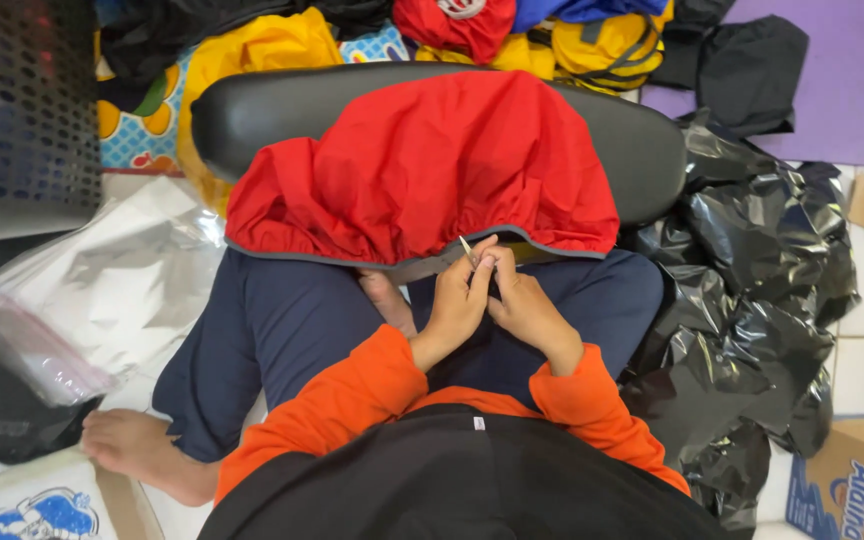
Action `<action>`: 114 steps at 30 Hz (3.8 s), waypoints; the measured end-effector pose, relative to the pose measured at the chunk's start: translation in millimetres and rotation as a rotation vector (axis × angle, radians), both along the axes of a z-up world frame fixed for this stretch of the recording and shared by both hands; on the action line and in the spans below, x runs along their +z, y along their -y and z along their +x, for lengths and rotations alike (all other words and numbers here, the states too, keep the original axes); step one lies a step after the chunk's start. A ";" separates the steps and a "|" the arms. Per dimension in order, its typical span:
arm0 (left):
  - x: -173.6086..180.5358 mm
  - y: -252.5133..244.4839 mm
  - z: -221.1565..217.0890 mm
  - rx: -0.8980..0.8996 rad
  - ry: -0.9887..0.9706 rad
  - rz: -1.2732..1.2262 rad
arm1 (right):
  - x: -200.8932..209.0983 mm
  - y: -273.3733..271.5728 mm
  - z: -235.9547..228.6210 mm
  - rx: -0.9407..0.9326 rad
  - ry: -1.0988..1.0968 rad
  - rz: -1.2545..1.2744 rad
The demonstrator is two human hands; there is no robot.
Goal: Trimming a strap, cleaning a red fabric item with a sponge, folding it, and placing it into a plastic bag.
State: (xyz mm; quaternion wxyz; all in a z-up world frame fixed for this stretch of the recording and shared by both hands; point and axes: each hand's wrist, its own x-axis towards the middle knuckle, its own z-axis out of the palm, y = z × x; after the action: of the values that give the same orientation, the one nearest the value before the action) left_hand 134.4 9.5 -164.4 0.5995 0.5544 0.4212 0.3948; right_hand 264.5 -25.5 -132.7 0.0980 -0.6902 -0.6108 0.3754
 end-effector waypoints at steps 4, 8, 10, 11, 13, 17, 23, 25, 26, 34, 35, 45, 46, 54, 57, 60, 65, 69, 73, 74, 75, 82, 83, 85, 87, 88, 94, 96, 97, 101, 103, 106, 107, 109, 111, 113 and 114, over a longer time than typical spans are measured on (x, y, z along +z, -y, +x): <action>-10.0 1.7 -1.4 0.106 -0.071 0.015 | 38.9 -18.8 -17.6 0.069 -0.049 -0.015; -19.9 -21.1 -14.8 0.283 -0.120 0.084 | 51.0 -16.6 -0.3 0.156 -0.143 0.108; -19.9 -25.6 -19.0 0.326 -0.124 0.051 | 31.0 -18.9 14.6 0.145 -0.044 0.231; -16.2 -23.4 -18.7 0.219 -0.160 0.075 | 17.2 -26.1 20.5 0.092 0.113 0.471; -15.9 -15.8 -14.6 0.115 -0.195 0.091 | -16.7 -43.0 33.9 0.044 0.272 0.703; -45.4 -11.9 -2.7 -0.115 -0.325 -0.044 | -70.2 -71.1 48.6 0.148 0.400 0.599; -99.8 -31.1 -9.5 -0.363 -0.633 -0.113 | -91.3 -76.5 56.9 0.179 0.381 0.593; -89.4 -34.1 -11.6 -0.389 -0.697 -0.107 | -100.5 -77.2 61.1 0.188 0.362 0.631; -78.6 -37.1 -12.4 -0.440 -0.723 -0.127 | -104.5 -77.5 62.7 0.137 0.351 0.688; -47.4 -49.8 -24.7 -0.394 -0.745 -0.088 | -127.2 -76.9 73.8 0.130 0.398 0.802; -48.3 -51.9 -25.4 -0.374 -0.747 -0.069 | -122.5 -78.1 73.0 0.135 0.368 0.810; -52.2 -28.0 -18.5 -0.242 -0.339 -0.626 | -77.7 -81.5 50.4 0.170 0.284 0.754; -57.2 -26.2 -16.4 -0.239 -0.341 -0.628 | -83.3 -79.2 53.7 0.171 0.280 0.753; -86.0 -45.5 -7.4 0.202 0.473 -1.177 | -85.5 -71.7 72.9 0.095 0.034 0.827; -69.4 -49.3 -9.6 0.328 0.567 -1.163 | -45.9 -57.4 82.6 -0.055 0.000 0.934; -33.1 -65.5 -26.1 0.594 0.677 -1.034 | -50.2 -30.8 121.8 -0.217 -0.060 0.917; -48.4 -95.1 -55.9 0.773 0.861 -1.159 | -14.2 -20.0 139.6 -0.225 -0.184 0.938; -52.9 -137.4 -77.6 0.592 0.998 -1.061 | -6.0 -45.0 150.7 -0.287 -0.071 0.717; -9.4 -228.9 -91.2 0.594 1.022 -1.073 | 35.4 -96.9 158.1 -0.337 -0.210 0.602; -5.4 -246.3 -94.3 0.465 1.116 -0.921 | 51.8 -105.3 157.1 -0.318 -0.092 0.809; -1.3 -264.2 -97.3 0.334 1.201 -0.765 | 68.1 -114.2 156.0 -0.292 0.029 1.014; 35.4 -196.8 -157.9 -0.264 1.365 -0.234 | 86.9 -44.2 174.1 -0.319 -0.249 1.211; 4.9 -190.9 -169.6 -0.219 1.357 -0.351 | 82.2 -32.0 170.0 -0.295 -0.091 1.098; -40.1 -184.1 -186.0 -0.163 1.352 -0.474 | 69.6 -22.5 158.5 -0.269 0.063 0.972; -68.7 -181.2 -196.6 0.016 1.212 -0.596 | 52.7 -27.7 143.4 -0.179 0.208 0.713; -80.8 -182.6 -200.7 0.022 1.216 -0.599 | 33.2 -30.7 144.6 -0.175 0.210 0.707; -109.9 -202.7 -224.0 0.270 0.943 -0.708 | 8.0 -56.5 107.9 0.054 0.177 0.494; -105.2 -209.2 -231.8 0.376 0.843 -0.774 | 6.9 -70.0 102.4 -0.095 0.279 0.795; -106.1 -210.0 -232.9 0.386 0.846 -0.764 | 0.4 -79.0 101.8 -0.085 0.271 0.801; -118.6 -223.2 -237.5 0.688 0.253 -0.429 | -25.7 -109.1 66.5 -0.042 0.243 1.067; -125.0 -236.1 -233.6 0.700 0.174 -0.317 | -43.6 -118.1 38.1 0.062 0.225 1.091; -126.4 -253.1 -225.3 0.771 -0.154 -0.056 | -75.4 -119.4 5.5 0.317 0.247 0.964; -124.8 -256.6 -223.4 0.784 -0.253 0.035 | -81.2 -118.8 0.1 0.322 0.299 0.923; -130.8 -264.7 -224.0 0.783 -0.355 0.124 | -94.8 -116.0 0.0 0.319 0.353 0.874; -146.8 -273.3 -228.0 0.852 -0.427 0.043 | -109.4 -112.8 12.2 0.291 0.301 0.870; -154.6 -282.8 -238.2 0.841 -0.444 -0.003 | -104.2 -112.6 8.5 0.276 0.275 0.854; -158.2 -287.0 -244.3 0.842 -0.462 -0.046 | -101.5 -113.8 6.6 0.271 0.244 0.846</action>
State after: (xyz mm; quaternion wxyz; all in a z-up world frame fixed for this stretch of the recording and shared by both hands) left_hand -109.9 296.5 -322.6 0.2905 0.3954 0.7399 0.4603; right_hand 271.1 88.3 -234.2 0.2485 -0.5428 -0.8020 0.0185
